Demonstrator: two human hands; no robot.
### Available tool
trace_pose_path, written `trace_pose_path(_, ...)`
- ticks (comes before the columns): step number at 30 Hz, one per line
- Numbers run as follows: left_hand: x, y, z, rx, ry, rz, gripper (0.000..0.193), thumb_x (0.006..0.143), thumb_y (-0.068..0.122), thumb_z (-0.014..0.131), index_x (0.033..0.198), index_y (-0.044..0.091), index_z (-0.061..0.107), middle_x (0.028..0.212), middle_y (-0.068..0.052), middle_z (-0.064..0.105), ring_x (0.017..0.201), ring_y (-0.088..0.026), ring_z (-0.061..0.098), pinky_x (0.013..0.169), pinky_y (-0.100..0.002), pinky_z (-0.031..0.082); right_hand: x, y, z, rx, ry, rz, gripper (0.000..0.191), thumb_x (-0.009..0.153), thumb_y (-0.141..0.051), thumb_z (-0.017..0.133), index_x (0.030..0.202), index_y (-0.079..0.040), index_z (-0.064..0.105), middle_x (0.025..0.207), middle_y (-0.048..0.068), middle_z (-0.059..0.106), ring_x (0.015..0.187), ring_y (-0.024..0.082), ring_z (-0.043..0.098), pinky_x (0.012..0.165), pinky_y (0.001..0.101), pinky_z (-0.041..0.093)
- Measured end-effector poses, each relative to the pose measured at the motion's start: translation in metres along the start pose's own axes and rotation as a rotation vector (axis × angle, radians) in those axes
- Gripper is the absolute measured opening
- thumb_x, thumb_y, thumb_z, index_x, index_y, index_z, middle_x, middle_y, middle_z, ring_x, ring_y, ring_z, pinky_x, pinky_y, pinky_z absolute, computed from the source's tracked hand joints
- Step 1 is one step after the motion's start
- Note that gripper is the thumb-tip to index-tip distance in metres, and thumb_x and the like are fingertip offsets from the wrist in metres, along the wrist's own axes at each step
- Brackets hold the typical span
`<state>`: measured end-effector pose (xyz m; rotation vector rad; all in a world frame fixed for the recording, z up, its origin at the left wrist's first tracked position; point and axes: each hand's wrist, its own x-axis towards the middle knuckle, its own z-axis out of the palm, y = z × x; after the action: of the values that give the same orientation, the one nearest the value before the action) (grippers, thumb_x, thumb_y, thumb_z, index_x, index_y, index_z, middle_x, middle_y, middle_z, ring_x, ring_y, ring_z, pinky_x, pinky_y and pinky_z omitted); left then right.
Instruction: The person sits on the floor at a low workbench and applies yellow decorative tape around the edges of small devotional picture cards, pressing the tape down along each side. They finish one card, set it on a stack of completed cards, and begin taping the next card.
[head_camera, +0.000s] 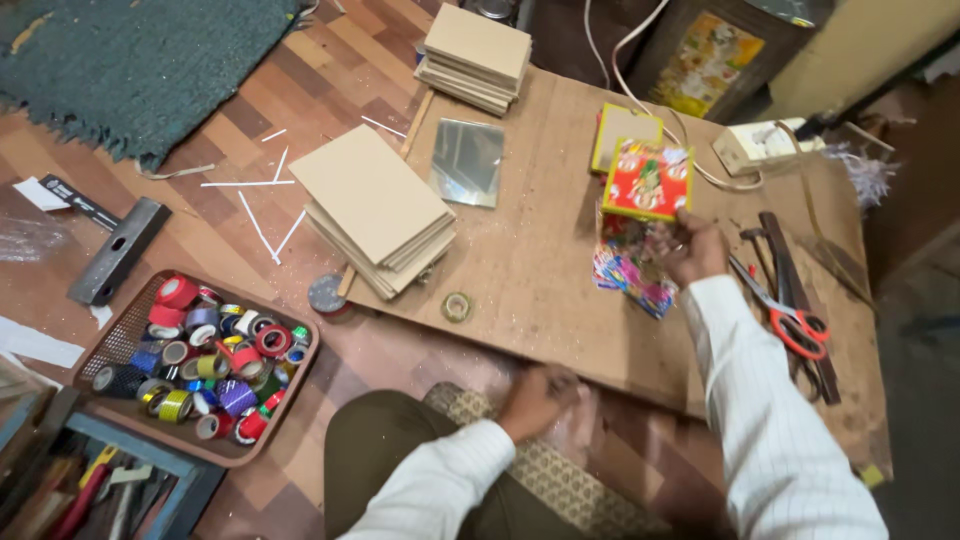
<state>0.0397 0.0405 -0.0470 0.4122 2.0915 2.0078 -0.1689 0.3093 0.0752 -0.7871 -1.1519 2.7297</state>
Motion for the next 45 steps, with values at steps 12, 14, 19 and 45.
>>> trace_pose_path(12,0.001,-0.002,0.01,0.117,-0.204,-0.218,0.038,0.084,0.037,0.079,0.1,0.003,0.074,0.091,-0.017,0.075,0.086,-0.032,0.074,0.078,-0.041,0.058,0.114,-0.003,0.046,-0.241,0.117,-0.069,0.017,0.101,-0.01,0.058,0.115,-0.001,0.06,0.093,0.016,0.07,0.079,0.027,0.068,0.073,0.0379,0.056)
trace_pose_path(14,-0.002,-0.006,0.013,0.124,-0.213,-0.22,0.039,0.084,0.038,0.079,0.101,0.003,0.073,0.094,-0.018,0.074,0.088,-0.033,0.074,0.079,-0.042,0.058,0.111,0.003,0.04,-0.614,0.327,-0.296,0.019,0.096,-0.012,0.064,0.11,0.0,0.066,0.093,0.017,0.072,0.079,0.028,0.07,0.074,0.0385,0.057)
trace_pose_path(19,-0.009,-0.004,0.022,0.28,-0.27,-0.156,0.029,0.092,0.036,0.071,0.101,0.009,0.078,0.099,-0.019,0.075,0.096,-0.037,0.071,0.089,-0.048,0.055,0.08,0.02,0.036,-1.227,0.559,-0.748,0.023,0.085,-0.016,0.078,0.099,0.003,0.08,0.092,0.021,0.077,0.079,0.029,0.074,0.075,0.0402,0.058)
trace_pose_path(45,0.011,0.0,-0.009,0.375,-0.53,-0.014,0.025,0.088,0.029,0.067,0.101,0.012,0.08,0.102,-0.017,0.076,0.097,-0.037,0.071,0.087,-0.048,0.054,-0.124,0.233,0.261,-1.958,-0.699,-0.858,0.123,0.054,-0.059,0.098,0.151,-0.007,0.042,0.154,0.035,0.033,0.139,0.051,0.036,0.108,0.0561,0.034)
